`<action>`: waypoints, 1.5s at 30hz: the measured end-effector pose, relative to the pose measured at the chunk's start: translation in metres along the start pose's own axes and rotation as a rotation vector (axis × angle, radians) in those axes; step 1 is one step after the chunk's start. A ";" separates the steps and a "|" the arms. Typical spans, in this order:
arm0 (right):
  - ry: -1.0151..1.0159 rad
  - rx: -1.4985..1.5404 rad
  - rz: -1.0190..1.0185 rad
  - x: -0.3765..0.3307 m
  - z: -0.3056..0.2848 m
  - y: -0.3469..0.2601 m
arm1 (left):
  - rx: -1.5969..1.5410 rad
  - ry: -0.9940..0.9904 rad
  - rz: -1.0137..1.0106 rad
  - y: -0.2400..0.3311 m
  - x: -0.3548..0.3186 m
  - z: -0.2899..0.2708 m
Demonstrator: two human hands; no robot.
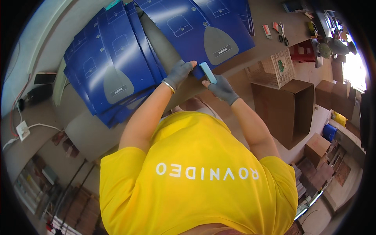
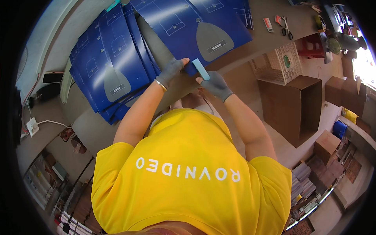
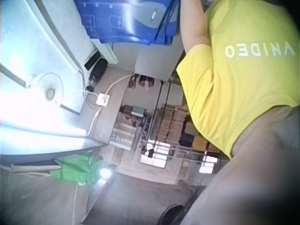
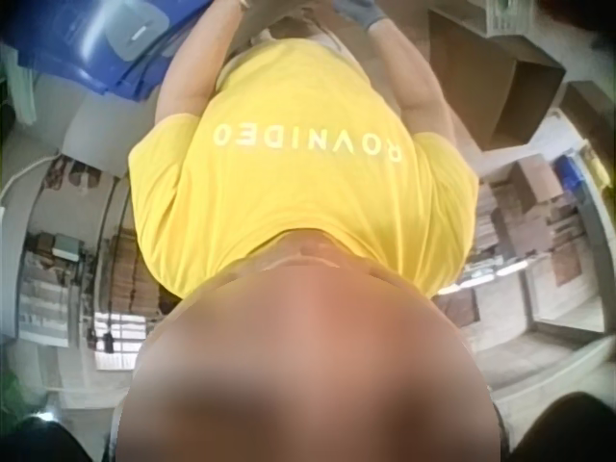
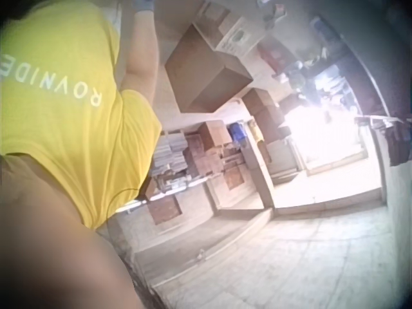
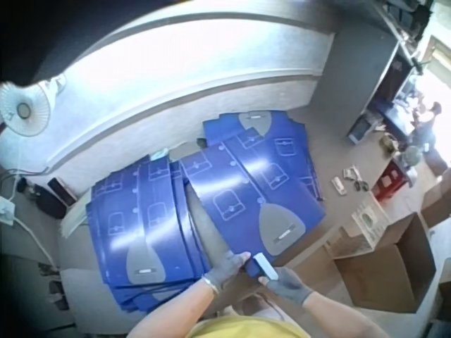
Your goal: Stapling blue cardboard folders or packaging materials.
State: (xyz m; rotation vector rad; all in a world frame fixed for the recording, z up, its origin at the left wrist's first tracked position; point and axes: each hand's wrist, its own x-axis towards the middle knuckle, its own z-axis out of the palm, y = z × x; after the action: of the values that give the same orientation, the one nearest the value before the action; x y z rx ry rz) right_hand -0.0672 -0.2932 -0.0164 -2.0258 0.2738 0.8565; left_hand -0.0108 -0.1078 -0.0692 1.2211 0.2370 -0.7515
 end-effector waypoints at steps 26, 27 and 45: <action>0.019 0.454 -0.115 -0.006 -0.031 0.012 | 1.115 0.694 0.192 0.087 -0.124 -0.092; -0.095 0.471 -0.212 -0.012 -0.028 0.006 | 0.309 0.521 0.432 0.091 -0.139 -0.099; 0.026 0.348 -0.128 -0.028 -0.013 0.025 | 0.675 0.571 0.299 0.121 0.064 -0.048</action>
State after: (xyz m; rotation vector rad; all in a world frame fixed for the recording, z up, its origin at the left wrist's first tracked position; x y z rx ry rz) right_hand -0.0941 -0.3215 -0.0094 -1.7109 0.2834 0.6530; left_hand 0.1238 -0.0728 -0.0295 2.0555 0.2652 -0.1947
